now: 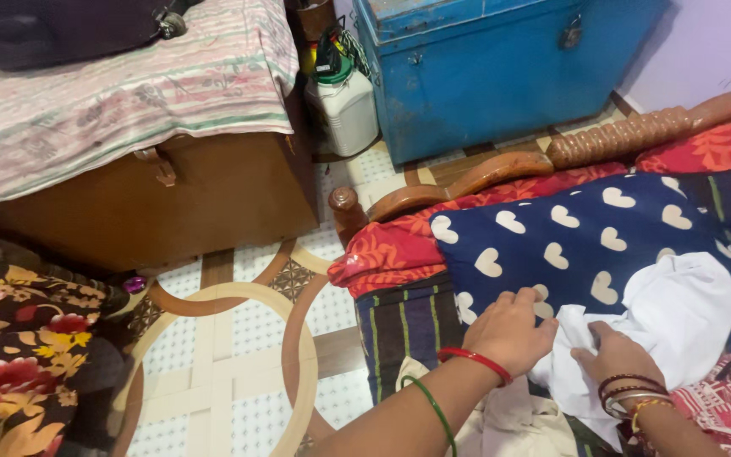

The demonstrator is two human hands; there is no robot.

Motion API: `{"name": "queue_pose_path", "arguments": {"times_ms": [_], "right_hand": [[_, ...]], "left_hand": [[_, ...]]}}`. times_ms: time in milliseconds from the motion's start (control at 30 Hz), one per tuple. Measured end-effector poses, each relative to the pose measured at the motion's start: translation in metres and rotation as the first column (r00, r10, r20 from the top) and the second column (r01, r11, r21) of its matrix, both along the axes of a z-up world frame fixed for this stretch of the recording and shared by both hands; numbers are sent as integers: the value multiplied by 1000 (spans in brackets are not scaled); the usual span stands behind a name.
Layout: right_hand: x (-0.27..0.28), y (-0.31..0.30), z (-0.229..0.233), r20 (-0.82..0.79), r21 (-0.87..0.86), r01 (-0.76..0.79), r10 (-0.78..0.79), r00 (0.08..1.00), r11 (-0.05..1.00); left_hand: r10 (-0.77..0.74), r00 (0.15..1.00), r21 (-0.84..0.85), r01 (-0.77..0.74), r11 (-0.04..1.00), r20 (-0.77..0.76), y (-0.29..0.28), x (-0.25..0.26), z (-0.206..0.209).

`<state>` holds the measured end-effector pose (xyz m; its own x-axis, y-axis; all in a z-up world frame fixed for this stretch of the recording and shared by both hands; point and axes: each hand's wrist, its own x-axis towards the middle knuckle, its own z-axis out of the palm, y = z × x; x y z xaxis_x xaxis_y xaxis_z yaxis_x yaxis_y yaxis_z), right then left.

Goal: The person folds several pieces of clothing and places them into an open suitcase on a bed. They handle a white shirt, a red patterned cloth, a green striped garment, and an orange cloth, folding each and stacking them inside the suitcase before closing it.

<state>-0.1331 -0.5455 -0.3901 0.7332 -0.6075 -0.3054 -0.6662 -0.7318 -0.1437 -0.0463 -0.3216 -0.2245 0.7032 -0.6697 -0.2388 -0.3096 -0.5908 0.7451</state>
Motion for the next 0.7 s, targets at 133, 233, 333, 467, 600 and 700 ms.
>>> {"name": "queue_pose_path", "arguments": {"times_ms": [133,233,333,467,600,700], "right_hand": [[-9,21,36,107,111,174,-186,977,978],[-10,38,68,202,143,247,-273,941,958],[-15,55,101,394,134,264,-296,870,955],[-9,73,154,591,186,274,-331,736,943],[1,97,213,865,40,53,-61,498,998],[16,118,259,949,-74,-88,97,301,993]], "left_hand": [[6,1000,-14,-6,1000,-22,1,-3,1],[2,1000,-12,-2,1000,-27,2,-4,9],[-6,1000,-19,6,1000,-23,2,-6,21],[-10,1000,-90,12,996,29,3,-2,48],[18,997,-188,-3,982,79,12,4,86],[61,991,-276,-26,961,119,26,14,121]]}}
